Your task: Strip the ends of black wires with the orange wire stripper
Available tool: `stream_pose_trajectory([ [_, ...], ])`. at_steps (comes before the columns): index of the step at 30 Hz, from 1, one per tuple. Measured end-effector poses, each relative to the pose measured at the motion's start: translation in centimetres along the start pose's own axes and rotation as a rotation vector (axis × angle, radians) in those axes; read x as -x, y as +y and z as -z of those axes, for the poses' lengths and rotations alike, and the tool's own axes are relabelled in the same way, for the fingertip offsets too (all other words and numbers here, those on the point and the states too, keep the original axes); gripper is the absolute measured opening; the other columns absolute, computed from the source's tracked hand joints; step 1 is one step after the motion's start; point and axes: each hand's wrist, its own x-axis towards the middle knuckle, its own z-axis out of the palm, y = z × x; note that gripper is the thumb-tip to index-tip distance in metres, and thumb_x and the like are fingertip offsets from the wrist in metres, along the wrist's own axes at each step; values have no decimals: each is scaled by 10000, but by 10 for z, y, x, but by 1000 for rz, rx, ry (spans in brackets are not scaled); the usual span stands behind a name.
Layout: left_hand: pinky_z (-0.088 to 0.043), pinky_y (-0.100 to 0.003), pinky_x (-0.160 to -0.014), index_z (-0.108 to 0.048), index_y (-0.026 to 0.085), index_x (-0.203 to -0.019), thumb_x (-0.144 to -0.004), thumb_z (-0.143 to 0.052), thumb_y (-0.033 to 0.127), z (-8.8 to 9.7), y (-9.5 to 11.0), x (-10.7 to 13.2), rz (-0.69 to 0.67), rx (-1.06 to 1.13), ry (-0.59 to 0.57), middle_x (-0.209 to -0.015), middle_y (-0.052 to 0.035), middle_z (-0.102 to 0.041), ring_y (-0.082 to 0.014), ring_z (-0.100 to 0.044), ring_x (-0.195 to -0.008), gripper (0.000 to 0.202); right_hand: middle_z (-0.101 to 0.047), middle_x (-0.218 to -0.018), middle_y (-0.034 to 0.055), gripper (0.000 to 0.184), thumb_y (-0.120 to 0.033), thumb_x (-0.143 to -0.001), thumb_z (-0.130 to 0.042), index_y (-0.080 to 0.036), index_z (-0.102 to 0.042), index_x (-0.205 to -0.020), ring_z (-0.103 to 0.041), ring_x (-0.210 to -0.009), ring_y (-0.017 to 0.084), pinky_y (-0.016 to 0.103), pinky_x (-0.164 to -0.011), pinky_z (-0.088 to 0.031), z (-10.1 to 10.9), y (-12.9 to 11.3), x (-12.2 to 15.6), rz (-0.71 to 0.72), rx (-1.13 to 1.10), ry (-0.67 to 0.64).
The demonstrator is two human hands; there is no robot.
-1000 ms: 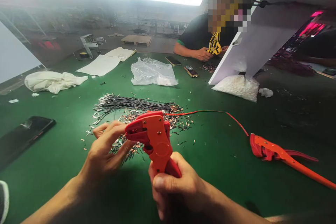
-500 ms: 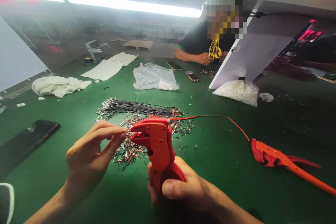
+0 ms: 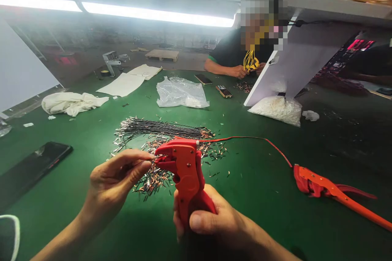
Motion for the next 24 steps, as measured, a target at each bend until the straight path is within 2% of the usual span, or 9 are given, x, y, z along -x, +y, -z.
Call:
stream_pose_trajectory([
  [6,-454,-171,-451,-678,234,-955,-830,-649,115,-3,-4,4,-74,2,-23,-726,13,-677,-76,-563,-544,175,-568,-814,68,433,-487,-835,-621,-139,-514,-1069,-529,-718,165,284,-626,-438,0,-3,-4,-23,78,-9],
  [10,-507,-215,-536,-687,226,-893,-833,-654,108,-1,-6,5,-95,-30,-13,-778,-6,-687,-105,-614,-634,137,-566,-800,71,411,-496,-835,-602,-147,-513,-1032,-529,-723,175,290,-627,-443,0,-6,-6,-35,106,-5],
  [14,-484,-268,-568,-699,215,-873,-840,-660,118,2,-5,2,-137,-76,-18,-725,-10,-642,-129,-583,-673,110,-563,-808,75,416,-499,-840,-600,-138,-515,-1029,-522,-718,171,288,-627,-434,0,-6,-5,-51,111,-18],
  [18,-496,-301,-644,-693,238,-894,-840,-657,91,3,-5,-1,-201,-81,-35,-779,-10,-643,-145,-585,-752,160,-557,-817,67,422,-497,-840,-610,-134,-515,-1033,-506,-707,156,280,-632,-426,-1,-6,-3,-78,81,0],
  [24,-483,-302,-642,-686,229,-873,-857,-634,94,4,-3,-1,-198,-129,-32,-804,-16,-614,-149,-572,-775,145,-560,-805,50,423,-480,-850,-606,-143,-502,-1084,-491,-683,139,251,-602,-404,0,-8,-4,-72,120,-52],
])
